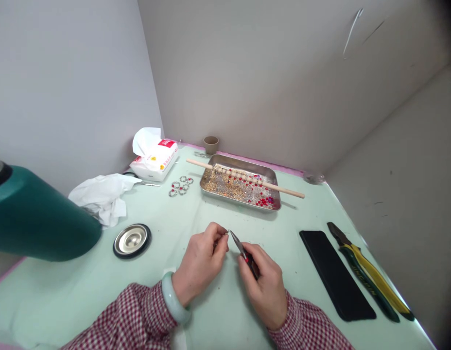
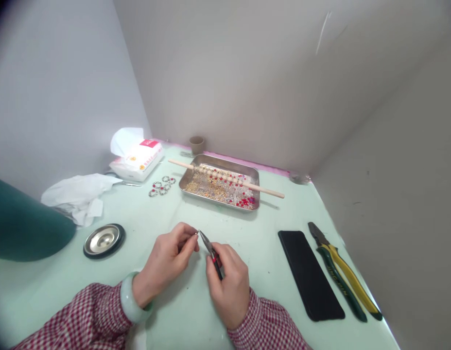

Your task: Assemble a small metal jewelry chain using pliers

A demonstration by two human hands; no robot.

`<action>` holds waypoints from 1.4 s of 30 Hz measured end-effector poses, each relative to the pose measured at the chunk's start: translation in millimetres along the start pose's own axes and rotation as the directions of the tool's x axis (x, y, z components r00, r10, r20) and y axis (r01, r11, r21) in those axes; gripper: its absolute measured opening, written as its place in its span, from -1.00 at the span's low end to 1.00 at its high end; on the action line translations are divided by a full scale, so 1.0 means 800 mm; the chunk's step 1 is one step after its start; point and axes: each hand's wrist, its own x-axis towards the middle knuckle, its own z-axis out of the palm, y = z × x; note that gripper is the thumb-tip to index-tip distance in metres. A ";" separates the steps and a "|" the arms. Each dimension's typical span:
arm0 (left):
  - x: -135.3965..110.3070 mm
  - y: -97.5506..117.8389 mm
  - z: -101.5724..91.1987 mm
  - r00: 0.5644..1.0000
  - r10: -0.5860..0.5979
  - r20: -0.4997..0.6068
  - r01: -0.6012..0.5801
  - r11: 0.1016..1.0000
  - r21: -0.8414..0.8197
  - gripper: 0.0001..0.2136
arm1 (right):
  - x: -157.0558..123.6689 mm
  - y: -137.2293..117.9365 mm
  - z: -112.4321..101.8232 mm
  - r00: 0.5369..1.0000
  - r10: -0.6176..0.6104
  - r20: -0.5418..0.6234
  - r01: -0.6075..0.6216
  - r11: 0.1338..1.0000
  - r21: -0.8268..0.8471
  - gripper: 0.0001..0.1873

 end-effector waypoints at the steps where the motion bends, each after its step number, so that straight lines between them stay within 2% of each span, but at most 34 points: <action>1: 0.000 0.000 0.000 1.000 0.000 -0.004 0.000 1.000 0.013 -0.94 | 0.000 0.000 0.000 1.000 0.003 0.002 -0.003 1.000 0.003 -0.79; 7: -0.001 -0.003 0.002 1.000 0.007 -0.029 -0.005 0.995 0.098 -0.93 | 0.001 -0.001 0.002 1.000 0.025 0.013 -0.025 1.000 0.013 -0.80; 25: -0.002 -0.003 0.001 0.999 0.017 -0.039 -0.013 0.995 0.097 -0.95 | 0.002 -0.007 0.000 0.992 0.125 0.026 -0.127 0.988 0.086 -0.81; 34: -0.003 0.003 0.000 1.000 0.021 0.013 -0.021 0.999 0.047 -0.94 | 0.003 -0.004 -0.001 0.987 0.142 0.069 -0.149 0.983 0.106 -0.79; 42: -0.002 0.007 -0.001 0.994 -0.088 0.066 0.095 0.990 -0.104 -0.91 | 0.004 -0.008 -0.001 0.983 0.160 0.086 -0.171 0.974 0.146 -0.80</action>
